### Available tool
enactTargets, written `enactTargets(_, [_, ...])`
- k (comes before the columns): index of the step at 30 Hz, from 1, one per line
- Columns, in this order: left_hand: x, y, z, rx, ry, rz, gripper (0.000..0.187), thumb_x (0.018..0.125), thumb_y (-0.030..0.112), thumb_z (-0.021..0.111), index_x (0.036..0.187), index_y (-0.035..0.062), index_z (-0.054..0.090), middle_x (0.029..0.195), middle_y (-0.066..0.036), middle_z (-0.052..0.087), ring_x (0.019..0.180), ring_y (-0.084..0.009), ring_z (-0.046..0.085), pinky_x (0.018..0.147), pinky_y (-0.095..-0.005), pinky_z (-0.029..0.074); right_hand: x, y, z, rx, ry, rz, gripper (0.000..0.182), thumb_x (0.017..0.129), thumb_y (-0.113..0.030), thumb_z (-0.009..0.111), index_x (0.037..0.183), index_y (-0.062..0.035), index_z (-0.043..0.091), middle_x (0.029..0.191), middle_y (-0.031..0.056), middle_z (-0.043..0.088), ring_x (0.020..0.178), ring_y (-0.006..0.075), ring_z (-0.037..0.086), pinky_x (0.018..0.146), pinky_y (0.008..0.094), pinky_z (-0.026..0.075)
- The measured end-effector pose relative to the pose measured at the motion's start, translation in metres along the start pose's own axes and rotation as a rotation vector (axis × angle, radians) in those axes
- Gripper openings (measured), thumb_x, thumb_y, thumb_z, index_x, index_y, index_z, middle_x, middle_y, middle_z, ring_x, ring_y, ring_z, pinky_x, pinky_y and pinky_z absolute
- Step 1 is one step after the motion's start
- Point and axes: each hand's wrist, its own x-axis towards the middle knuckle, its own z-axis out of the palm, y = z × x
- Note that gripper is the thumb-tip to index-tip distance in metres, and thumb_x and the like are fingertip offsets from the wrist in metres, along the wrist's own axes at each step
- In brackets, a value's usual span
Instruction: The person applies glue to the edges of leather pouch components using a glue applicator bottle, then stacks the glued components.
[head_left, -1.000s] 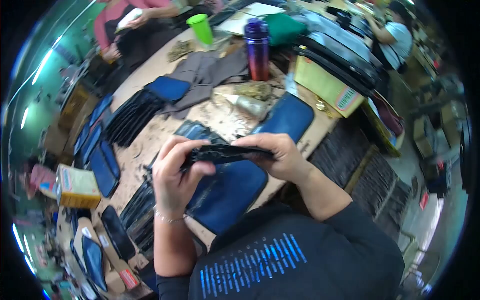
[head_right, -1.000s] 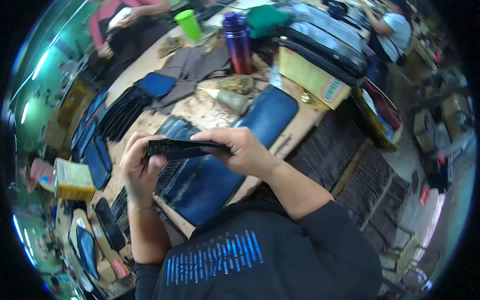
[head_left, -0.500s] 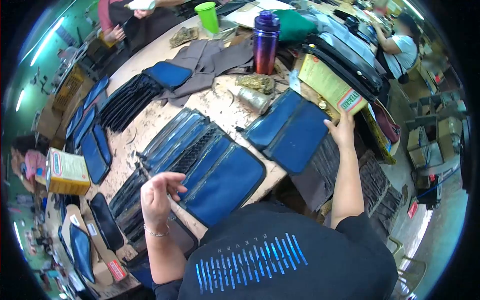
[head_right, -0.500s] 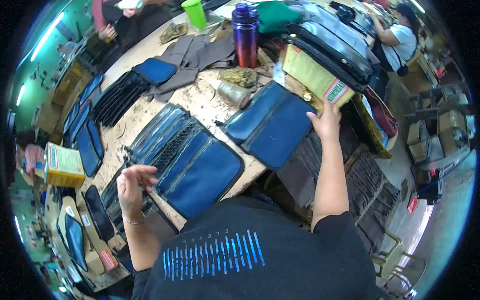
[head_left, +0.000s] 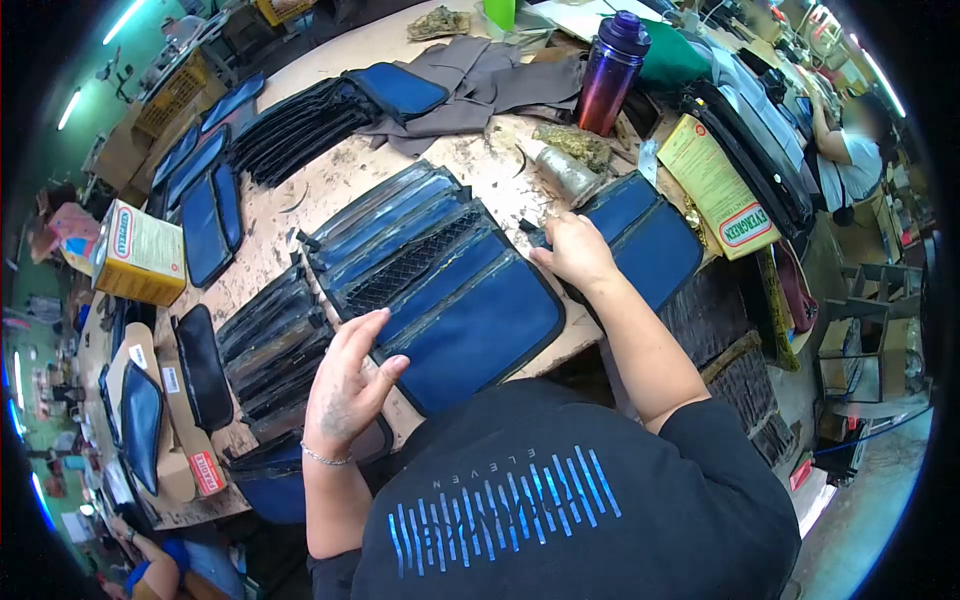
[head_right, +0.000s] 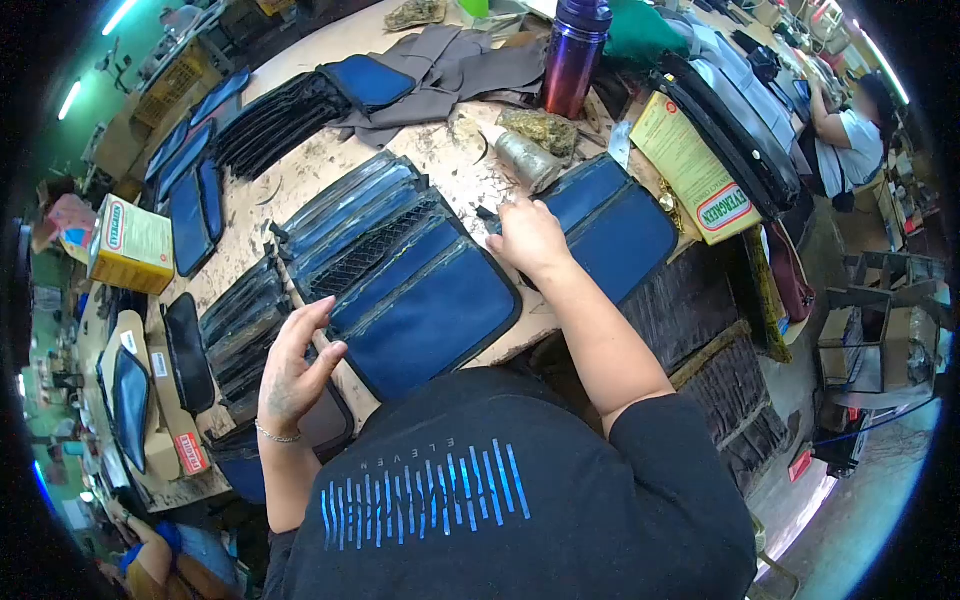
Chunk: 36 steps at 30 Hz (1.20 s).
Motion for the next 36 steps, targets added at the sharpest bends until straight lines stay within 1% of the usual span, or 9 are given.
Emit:
enactTargets(3, [0.01,-0.003,0.011,-0.068,-0.033,0.024,0.041,0.075,0.021,0.06,0.107,-0.0034,0.05,0.107,-0.018,0.051,0.099,-0.0295,0.05,0.085,-0.0321,0.039,0.004,0.011,-0.002,0.213,-0.158,0.105,0.024,0.065,-0.023,0.065,0.074,-0.0019,0.06,0.078,0.0148,0.057,0.079,0.0291,0.056,0.072,0.0361,0.044])
enactTargets(5, [0.023,0.0,0.024,-0.138,-0.048,0.003,0.04,0.076,0.022,0.059,0.106,-0.0036,0.051,0.105,-0.018,0.052,0.099,-0.0299,0.051,0.085,-0.032,0.039,0.002,0.019,0.004,0.288,-0.123,0.129,0.02,0.066,-0.021,0.065,0.07,-0.0028,0.06,0.071,0.0146,0.056,0.073,0.0276,0.056,0.069,0.0349,0.044])
enactTargets(7, [0.041,-0.001,0.043,-0.082,-0.103,0.125,0.039,0.076,0.02,0.06,0.108,0.0006,0.051,0.103,-0.014,0.053,0.093,-0.0242,0.052,0.082,-0.0315,0.04,0.0,0.024,0.009,0.445,-0.092,0.167,0.017,0.066,-0.019,0.064,0.07,-0.0032,0.06,0.071,0.0137,0.056,0.072,0.027,0.055,0.067,0.0347,0.044])
enactTargets(10, [0.068,0.015,0.072,0.149,-0.145,0.254,0.038,0.075,0.022,0.06,0.106,0.0014,0.053,0.109,-0.016,0.049,0.103,-0.0309,0.046,0.087,-0.0351,0.038,-0.001,0.023,0.008,0.457,-0.094,0.142,0.014,0.067,-0.017,0.064,0.069,-0.0031,0.06,0.069,0.0126,0.055,0.069,0.0264,0.055,0.065,0.0344,0.044])
enactTargets(13, [0.09,0.025,0.101,0.471,-0.185,0.278,0.042,0.076,0.032,0.057,0.113,0.0136,0.05,0.127,-0.014,0.033,0.121,-0.0333,0.026,0.093,-0.0504,0.029,-0.002,0.025,0.008,0.508,-0.093,0.146,0.014,0.067,-0.016,0.064,0.07,-0.0031,0.061,0.068,0.0119,0.055,0.069,0.0259,0.055,0.064,0.0341,0.044])
enactTargets(14, [0.096,0.026,0.107,0.471,-0.189,0.279,0.042,0.076,0.032,0.057,0.113,0.0136,0.05,0.127,-0.014,0.033,0.121,-0.0333,0.026,0.093,-0.0504,0.029,-0.002,0.025,0.009,0.509,-0.093,0.149,0.014,0.067,-0.016,0.064,0.07,-0.0031,0.061,0.068,0.0119,0.055,0.069,0.0259,0.055,0.064,0.0341,0.044])
enactTargets(16, [0.106,0.026,0.118,0.592,-0.227,0.299,0.044,0.077,0.039,0.054,0.115,0.0179,0.048,0.135,-0.013,0.021,0.127,-0.0343,0.011,0.091,-0.0624,0.021,-0.002,0.026,0.012,0.533,-0.079,0.144,0.012,0.067,-0.015,0.061,0.068,-0.0034,0.06,0.068,0.0116,0.055,0.07,0.027,0.054,0.065,0.0346,0.043])
enactTargets(19, [0.114,0.026,0.128,0.667,-0.261,0.291,0.046,0.077,0.043,0.052,0.116,0.0188,0.048,0.138,-0.011,0.015,0.128,-0.034,0.006,0.089,-0.0665,0.017,-0.002,0.028,0.024,0.351,0.019,0.028,0.011,0.067,-0.015,0.058,0.066,-0.0042,0.059,0.069,0.012,0.055,0.072,0.0287,0.052,0.068,0.0362,0.043])
enactTargets(36, [0.119,0.028,0.137,0.658,-0.337,0.207,0.053,0.076,0.05,0.048,0.114,0.0131,0.051,0.138,-0.013,0.015,0.129,-0.0322,0.004,0.091,-0.0654,0.012,-0.004,0.027,0.03,0.294,0.079,0.052,0.01,0.067,-0.012,0.055,0.065,-0.0026,0.055,0.075,0.0126,0.056,0.074,0.0309,0.051,0.066,0.0396,0.044])
